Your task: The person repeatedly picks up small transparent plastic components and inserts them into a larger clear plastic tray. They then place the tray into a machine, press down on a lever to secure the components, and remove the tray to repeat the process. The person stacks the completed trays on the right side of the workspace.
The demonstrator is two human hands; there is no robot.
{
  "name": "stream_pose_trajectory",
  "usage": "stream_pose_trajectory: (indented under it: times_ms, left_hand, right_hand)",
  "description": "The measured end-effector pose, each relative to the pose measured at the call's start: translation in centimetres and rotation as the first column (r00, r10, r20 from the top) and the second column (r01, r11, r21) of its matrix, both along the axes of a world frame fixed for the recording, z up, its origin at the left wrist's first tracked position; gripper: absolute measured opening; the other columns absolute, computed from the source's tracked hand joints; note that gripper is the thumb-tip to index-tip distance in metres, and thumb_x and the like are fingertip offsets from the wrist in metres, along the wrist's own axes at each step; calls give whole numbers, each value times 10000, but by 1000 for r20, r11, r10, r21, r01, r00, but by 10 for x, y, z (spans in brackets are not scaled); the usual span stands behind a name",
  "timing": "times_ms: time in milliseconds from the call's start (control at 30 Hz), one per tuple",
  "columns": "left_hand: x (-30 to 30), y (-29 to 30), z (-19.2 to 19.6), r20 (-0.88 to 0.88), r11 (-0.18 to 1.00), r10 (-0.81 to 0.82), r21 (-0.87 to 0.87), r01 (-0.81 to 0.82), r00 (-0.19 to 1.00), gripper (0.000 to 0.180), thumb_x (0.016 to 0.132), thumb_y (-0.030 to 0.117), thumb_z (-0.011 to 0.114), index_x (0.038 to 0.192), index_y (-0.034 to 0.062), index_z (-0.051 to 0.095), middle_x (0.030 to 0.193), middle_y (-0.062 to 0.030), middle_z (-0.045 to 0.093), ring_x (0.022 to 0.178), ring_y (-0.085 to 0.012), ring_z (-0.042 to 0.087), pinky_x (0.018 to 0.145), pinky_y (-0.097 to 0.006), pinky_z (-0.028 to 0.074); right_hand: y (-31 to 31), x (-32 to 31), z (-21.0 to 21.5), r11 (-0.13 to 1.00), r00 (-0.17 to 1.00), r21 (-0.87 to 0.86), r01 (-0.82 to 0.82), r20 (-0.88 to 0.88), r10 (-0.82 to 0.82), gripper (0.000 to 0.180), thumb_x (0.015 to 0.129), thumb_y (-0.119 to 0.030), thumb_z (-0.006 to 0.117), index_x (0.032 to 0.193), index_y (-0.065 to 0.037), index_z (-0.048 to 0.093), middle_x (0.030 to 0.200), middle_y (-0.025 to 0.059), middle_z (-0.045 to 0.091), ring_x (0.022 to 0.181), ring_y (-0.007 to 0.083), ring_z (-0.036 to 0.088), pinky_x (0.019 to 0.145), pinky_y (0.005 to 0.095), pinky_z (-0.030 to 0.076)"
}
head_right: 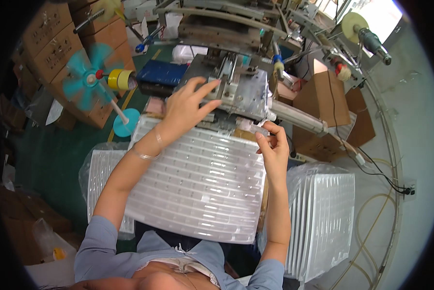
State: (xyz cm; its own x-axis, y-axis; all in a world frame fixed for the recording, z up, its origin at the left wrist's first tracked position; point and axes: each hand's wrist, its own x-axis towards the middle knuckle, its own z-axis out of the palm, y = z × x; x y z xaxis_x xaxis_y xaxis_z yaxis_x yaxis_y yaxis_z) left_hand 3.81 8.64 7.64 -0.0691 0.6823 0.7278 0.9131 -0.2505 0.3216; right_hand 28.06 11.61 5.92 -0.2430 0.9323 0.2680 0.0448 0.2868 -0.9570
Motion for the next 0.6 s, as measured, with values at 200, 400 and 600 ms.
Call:
stream_pose_trajectory:
  times_ms: [200,400,600]
  left_hand:
    - [5,89,16,-322,976,31,-193,-98,946,435,759,467,645,1048,143,640,874,-122,604,744,-300,640,645,-407,514]
    - [-27,49,15,-68,998,-27,61,32,997,283,690,155,720,958,125,634,788,-82,605,715,-268,625,601,-350,510]
    - [-53,-63,-20,566,971,-222,53,234,794,261,819,210,687,1021,50,644,863,-25,605,774,-134,582,653,-276,459]
  right_hand:
    - [48,-36,8,979,999,201,31,17,-35,205,848,-57,620,1049,-25,592,1075,79,589,851,127,597,659,249,522]
    - [71,-113,32,735,957,678,-6,218,-192,215,810,-35,637,1023,-40,613,975,128,625,833,253,629,665,318,510]
    - [122,-137,12,569,752,820,-64,414,-512,137,827,-80,601,948,-56,660,932,130,640,812,310,625,685,360,500]
